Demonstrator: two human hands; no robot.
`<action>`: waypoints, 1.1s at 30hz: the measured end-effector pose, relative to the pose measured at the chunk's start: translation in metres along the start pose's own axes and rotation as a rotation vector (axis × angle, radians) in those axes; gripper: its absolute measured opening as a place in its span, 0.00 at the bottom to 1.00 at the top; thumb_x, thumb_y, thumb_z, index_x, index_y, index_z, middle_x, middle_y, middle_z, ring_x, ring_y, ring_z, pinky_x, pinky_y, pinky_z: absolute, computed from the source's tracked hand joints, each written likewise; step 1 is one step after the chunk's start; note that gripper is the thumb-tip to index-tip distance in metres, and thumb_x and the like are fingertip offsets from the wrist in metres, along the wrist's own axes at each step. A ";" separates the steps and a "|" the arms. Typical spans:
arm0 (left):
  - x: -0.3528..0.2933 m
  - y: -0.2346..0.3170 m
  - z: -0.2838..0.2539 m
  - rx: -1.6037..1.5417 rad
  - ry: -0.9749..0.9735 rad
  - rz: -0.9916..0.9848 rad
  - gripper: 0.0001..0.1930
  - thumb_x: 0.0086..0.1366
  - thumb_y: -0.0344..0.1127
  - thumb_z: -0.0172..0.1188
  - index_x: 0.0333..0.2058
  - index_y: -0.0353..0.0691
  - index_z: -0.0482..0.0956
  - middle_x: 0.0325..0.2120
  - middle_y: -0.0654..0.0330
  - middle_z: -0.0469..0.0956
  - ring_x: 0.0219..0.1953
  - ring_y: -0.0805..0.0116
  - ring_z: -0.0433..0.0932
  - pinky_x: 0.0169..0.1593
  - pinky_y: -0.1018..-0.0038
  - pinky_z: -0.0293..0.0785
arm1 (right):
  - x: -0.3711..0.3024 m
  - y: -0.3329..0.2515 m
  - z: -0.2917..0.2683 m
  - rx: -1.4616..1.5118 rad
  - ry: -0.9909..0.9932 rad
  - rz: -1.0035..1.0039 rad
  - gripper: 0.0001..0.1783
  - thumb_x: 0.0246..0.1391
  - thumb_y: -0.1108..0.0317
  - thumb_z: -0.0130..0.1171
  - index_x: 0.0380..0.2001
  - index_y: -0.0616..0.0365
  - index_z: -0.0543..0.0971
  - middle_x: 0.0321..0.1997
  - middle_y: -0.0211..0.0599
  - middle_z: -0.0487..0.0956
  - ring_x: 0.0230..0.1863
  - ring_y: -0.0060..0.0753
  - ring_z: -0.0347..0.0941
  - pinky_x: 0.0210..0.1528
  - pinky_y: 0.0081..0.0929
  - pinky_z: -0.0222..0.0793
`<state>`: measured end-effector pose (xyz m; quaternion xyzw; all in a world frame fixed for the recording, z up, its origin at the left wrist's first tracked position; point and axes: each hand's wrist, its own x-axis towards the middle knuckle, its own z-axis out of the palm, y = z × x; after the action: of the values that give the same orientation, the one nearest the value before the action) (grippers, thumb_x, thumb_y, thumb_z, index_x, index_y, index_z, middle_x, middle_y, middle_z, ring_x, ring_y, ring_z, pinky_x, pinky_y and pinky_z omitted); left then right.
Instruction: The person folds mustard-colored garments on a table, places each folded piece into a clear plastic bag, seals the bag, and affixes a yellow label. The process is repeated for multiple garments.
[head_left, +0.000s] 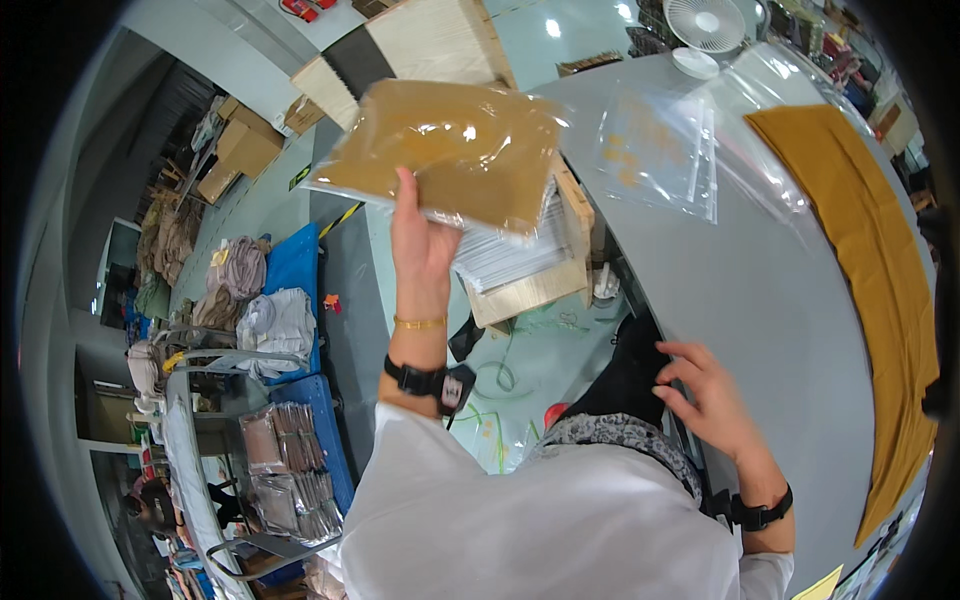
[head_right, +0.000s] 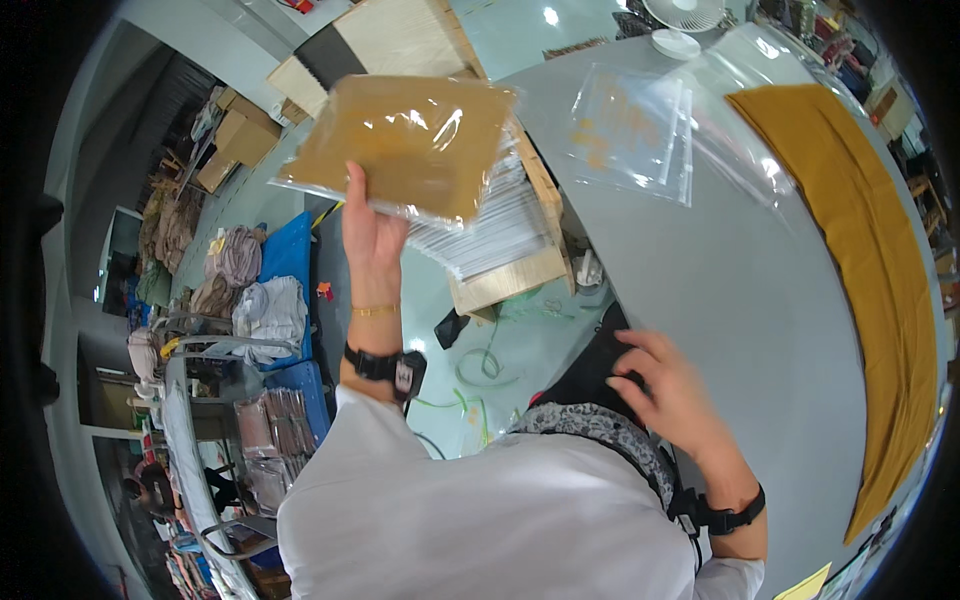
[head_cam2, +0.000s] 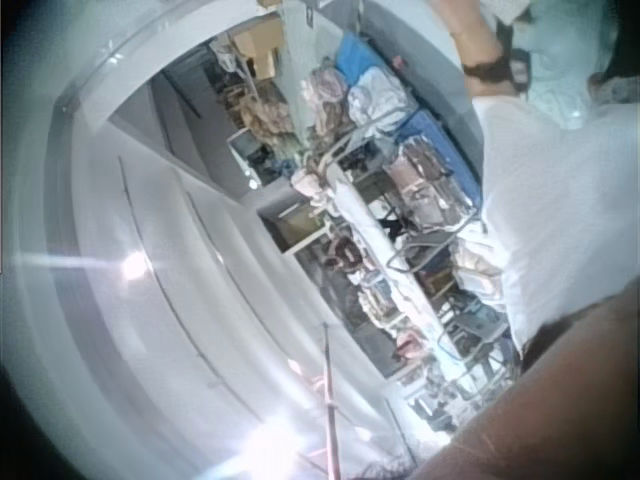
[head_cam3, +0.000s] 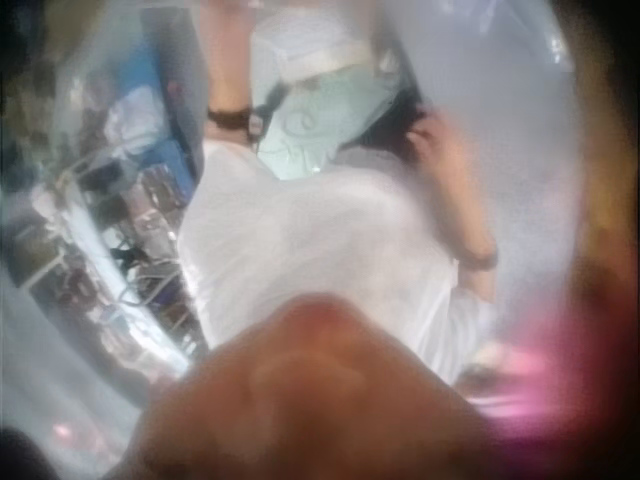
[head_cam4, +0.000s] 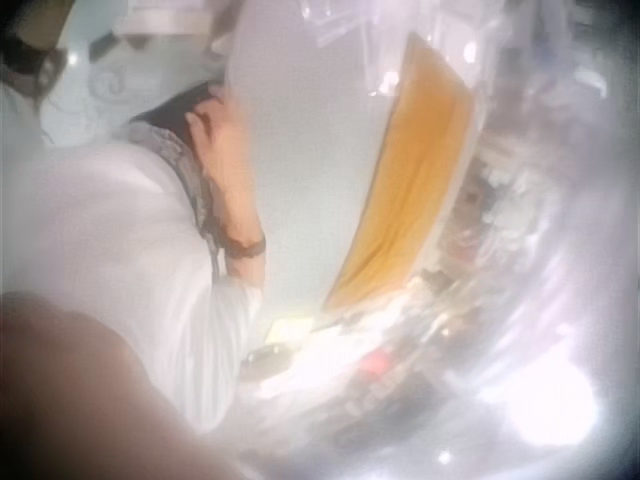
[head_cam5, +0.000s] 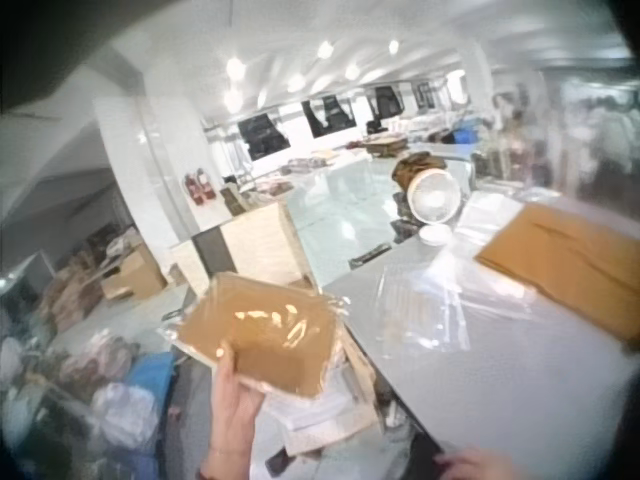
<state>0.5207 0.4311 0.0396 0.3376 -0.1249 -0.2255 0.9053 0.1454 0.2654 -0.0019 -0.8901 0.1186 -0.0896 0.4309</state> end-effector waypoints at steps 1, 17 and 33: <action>0.020 0.011 -0.004 0.030 0.014 0.098 0.25 0.82 0.50 0.45 0.67 0.40 0.67 0.64 0.54 0.73 0.66 0.54 0.72 0.70 0.54 0.70 | -0.003 0.006 -0.001 0.013 -0.012 0.068 0.07 0.58 0.70 0.67 0.35 0.60 0.80 0.59 0.48 0.80 0.56 0.58 0.76 0.56 0.44 0.75; 0.146 -0.024 -0.082 0.323 -0.053 -0.369 0.40 0.79 0.65 0.40 0.64 0.28 0.67 0.62 0.38 0.72 0.65 0.42 0.73 0.66 0.49 0.74 | -0.098 0.065 0.013 0.515 0.277 0.580 0.11 0.70 0.66 0.59 0.42 0.64 0.84 0.43 0.31 0.86 0.48 0.24 0.78 0.56 0.27 0.73; 0.124 -0.042 -0.097 0.873 -0.118 -0.386 0.39 0.79 0.67 0.37 0.42 0.32 0.82 0.36 0.46 0.87 0.38 0.53 0.88 0.45 0.68 0.85 | -0.153 0.085 0.006 0.728 0.422 0.504 0.11 0.71 0.66 0.58 0.41 0.61 0.84 0.42 0.31 0.85 0.45 0.22 0.78 0.49 0.23 0.73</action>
<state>0.6510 0.3958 -0.0515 0.6899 -0.1941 -0.3346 0.6118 -0.0110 0.2630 -0.0818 -0.5878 0.3761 -0.1965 0.6888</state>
